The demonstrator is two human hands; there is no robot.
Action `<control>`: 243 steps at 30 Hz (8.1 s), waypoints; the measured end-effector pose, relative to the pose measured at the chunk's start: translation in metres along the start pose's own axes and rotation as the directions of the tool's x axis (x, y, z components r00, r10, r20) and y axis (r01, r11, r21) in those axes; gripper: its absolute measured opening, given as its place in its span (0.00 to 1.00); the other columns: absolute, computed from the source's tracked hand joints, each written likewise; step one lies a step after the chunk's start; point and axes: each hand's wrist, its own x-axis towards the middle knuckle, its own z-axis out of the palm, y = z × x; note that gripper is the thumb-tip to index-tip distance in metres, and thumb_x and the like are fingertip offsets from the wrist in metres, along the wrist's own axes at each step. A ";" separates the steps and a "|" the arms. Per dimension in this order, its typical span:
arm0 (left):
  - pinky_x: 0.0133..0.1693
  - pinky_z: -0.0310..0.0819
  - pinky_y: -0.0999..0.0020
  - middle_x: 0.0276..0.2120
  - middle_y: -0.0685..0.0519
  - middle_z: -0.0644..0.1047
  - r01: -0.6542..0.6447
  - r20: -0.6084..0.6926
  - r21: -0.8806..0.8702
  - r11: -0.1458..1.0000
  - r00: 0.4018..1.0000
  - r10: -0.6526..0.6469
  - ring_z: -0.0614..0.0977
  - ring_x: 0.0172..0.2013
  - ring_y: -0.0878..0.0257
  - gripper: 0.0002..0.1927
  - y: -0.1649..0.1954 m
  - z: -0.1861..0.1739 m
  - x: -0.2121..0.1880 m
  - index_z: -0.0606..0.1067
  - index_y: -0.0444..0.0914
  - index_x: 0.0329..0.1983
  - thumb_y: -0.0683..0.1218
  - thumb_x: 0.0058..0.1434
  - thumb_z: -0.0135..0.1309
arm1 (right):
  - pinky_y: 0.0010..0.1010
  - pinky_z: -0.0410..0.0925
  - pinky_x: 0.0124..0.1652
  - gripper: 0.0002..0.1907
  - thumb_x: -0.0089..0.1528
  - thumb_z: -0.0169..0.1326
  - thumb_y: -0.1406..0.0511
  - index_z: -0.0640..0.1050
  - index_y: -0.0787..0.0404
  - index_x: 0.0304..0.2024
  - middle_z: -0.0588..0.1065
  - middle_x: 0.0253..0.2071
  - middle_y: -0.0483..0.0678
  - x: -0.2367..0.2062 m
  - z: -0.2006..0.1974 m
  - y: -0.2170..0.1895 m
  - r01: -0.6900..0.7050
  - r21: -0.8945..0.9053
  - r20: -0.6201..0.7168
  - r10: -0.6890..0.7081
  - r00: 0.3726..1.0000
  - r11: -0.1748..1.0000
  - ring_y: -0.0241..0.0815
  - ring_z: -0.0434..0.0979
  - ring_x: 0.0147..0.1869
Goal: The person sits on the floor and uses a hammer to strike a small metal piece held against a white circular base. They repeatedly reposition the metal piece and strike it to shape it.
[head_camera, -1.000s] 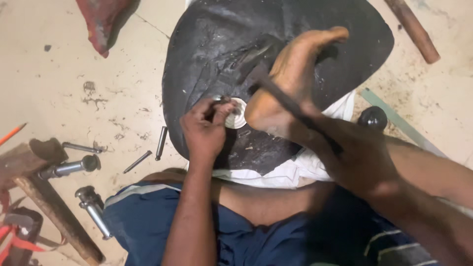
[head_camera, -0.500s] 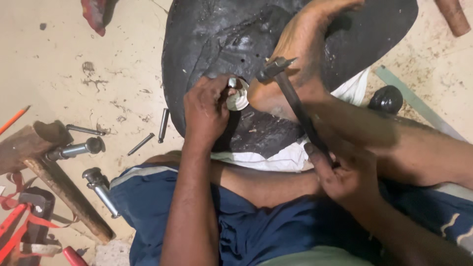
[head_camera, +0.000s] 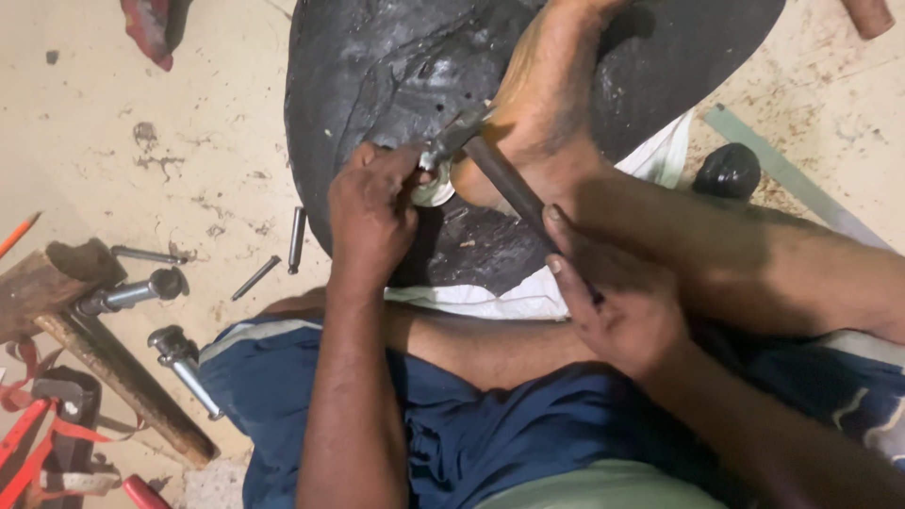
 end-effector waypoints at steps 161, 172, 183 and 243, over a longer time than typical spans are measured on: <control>0.40 0.77 0.74 0.32 0.44 0.86 0.718 0.605 -0.693 0.064 0.628 -0.489 0.85 0.31 0.68 0.37 0.236 -0.049 -0.202 0.69 0.21 0.66 0.46 0.58 0.67 | 0.32 0.76 0.34 0.17 0.55 0.65 0.75 0.84 0.70 0.48 0.83 0.44 0.55 -0.138 -0.100 -0.049 -0.743 0.610 0.583 0.478 0.657 0.277 0.41 0.82 0.41; 0.37 0.82 0.66 0.39 0.33 0.85 0.541 0.420 -0.833 0.118 0.757 -0.501 0.87 0.31 0.59 0.29 0.250 -0.051 -0.191 0.71 0.20 0.62 0.37 0.58 0.63 | 0.31 0.77 0.40 0.20 0.50 0.68 0.73 0.84 0.71 0.46 0.87 0.36 0.55 -0.132 -0.093 -0.050 -0.863 0.460 0.567 0.677 0.468 0.211 0.40 0.85 0.39; 0.43 0.80 0.69 0.45 0.39 0.85 0.590 0.410 -0.787 0.179 0.719 -0.561 0.87 0.39 0.62 0.27 0.218 -0.029 -0.189 0.73 0.23 0.61 0.34 0.57 0.62 | 0.30 0.73 0.33 0.21 0.52 0.64 0.76 0.84 0.72 0.50 0.87 0.37 0.56 -0.119 -0.077 -0.047 -0.755 0.603 0.540 0.566 0.623 0.256 0.37 0.79 0.33; 0.38 0.77 0.64 0.33 0.48 0.84 0.530 0.025 -0.383 0.756 0.824 -0.565 0.83 0.34 0.58 0.10 -0.007 -0.037 -0.025 0.81 0.32 0.41 0.39 0.57 0.67 | 0.44 0.73 0.44 0.31 0.56 0.62 0.61 0.72 0.63 0.61 0.78 0.47 0.59 -0.005 0.029 0.009 0.050 -0.141 0.267 -0.010 0.964 0.989 0.58 0.80 0.47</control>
